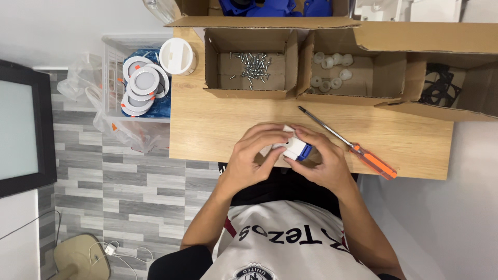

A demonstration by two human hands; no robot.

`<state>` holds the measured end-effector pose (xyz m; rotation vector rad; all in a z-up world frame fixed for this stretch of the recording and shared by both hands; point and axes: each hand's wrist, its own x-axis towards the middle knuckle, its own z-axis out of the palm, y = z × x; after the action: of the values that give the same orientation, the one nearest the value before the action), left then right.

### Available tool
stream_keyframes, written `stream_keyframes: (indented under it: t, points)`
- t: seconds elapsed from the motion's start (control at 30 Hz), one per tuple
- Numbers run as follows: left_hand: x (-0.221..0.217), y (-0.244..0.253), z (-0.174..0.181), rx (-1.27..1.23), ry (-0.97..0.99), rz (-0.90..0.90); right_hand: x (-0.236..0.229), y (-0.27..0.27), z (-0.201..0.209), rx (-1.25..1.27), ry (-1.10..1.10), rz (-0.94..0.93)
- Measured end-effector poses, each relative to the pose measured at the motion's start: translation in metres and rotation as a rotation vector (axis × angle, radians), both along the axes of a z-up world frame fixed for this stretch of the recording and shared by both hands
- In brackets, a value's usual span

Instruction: The person assembles a blue plastic electrical component with a white box using a screwdriver. They tighten screws on the blue component, then attach it to the white box and secure it with additional screws.

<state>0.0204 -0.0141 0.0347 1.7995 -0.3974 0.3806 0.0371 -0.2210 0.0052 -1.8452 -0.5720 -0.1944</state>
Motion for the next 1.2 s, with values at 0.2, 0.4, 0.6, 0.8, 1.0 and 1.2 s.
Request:
stream_keyframes:
  t: [0.2,0.4,0.6,0.8,1.0,1.2]
  points:
    - [0.011,0.008,0.03,0.166,0.043,-0.113,-0.003,-0.004,0.0,0.004,0.006,0.013]
    - [0.025,0.007,0.046,0.399,-0.004,-0.261,-0.005,-0.006,0.001,-0.028,0.004,-0.024]
    - [0.05,-0.005,0.053,0.329,-0.023,-0.303,-0.017,-0.019,0.002,-0.06,-0.053,-0.07]
    - [0.092,-0.031,0.047,0.263,-0.27,-0.154,-0.04,-0.074,0.025,-0.188,-0.125,-0.259]
    - [0.098,-0.045,0.034,0.288,-0.375,-0.027,-0.043,-0.125,0.008,-0.37,-0.25,-0.407]
    - [0.061,-0.023,0.032,0.31,-0.202,-0.347,-0.042,-0.137,-0.012,-0.427,-0.18,-0.409]
